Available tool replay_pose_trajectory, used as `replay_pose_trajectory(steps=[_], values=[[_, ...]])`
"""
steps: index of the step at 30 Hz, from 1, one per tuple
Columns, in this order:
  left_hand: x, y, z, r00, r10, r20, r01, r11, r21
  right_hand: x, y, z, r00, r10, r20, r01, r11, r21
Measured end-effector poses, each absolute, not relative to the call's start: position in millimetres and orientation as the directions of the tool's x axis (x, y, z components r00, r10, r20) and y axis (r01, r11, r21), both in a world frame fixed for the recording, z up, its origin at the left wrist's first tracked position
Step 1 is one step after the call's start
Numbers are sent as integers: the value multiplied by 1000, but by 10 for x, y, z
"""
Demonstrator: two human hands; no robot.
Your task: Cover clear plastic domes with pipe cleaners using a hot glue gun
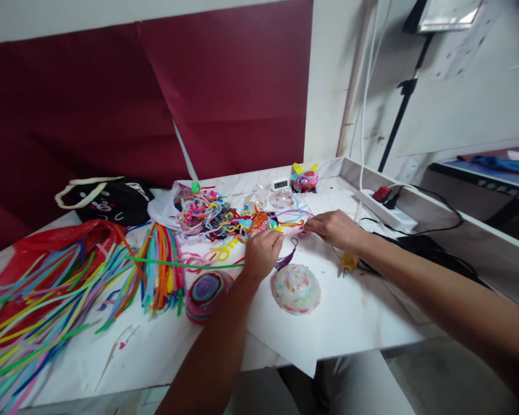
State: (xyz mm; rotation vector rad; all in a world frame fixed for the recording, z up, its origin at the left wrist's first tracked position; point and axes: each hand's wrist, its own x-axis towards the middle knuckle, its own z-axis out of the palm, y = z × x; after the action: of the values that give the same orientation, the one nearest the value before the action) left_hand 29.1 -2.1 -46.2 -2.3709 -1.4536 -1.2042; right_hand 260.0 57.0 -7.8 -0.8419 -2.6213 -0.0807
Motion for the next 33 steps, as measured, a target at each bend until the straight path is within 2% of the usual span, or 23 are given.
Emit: replay_pose_trajectory(steps=[5, 11, 21, 27, 33], values=[[306, -10, -481, 213, 708, 674, 731, -573, 371, 2646, 579, -131, -728, 550, 409, 550, 825, -129], [343, -5, -518, 39, 732, 680, 651, -535, 538, 2690, 595, -227, -684, 565, 461, 532, 819, -214], [287, 60, -519, -29, 823, 567, 588, -445, 675, 2688, 542, -196, -747, 523, 411, 487, 851, -199], [252, 32, -456, -2, 817, 576, 692, -415, 591, 2683, 603, -255, -746, 540, 389, 482, 841, -244], [352, -98, -434, 8, 723, 691, 864, -353, 359, 2485, 669, -293, -770, 556, 314, 494, 830, -258]])
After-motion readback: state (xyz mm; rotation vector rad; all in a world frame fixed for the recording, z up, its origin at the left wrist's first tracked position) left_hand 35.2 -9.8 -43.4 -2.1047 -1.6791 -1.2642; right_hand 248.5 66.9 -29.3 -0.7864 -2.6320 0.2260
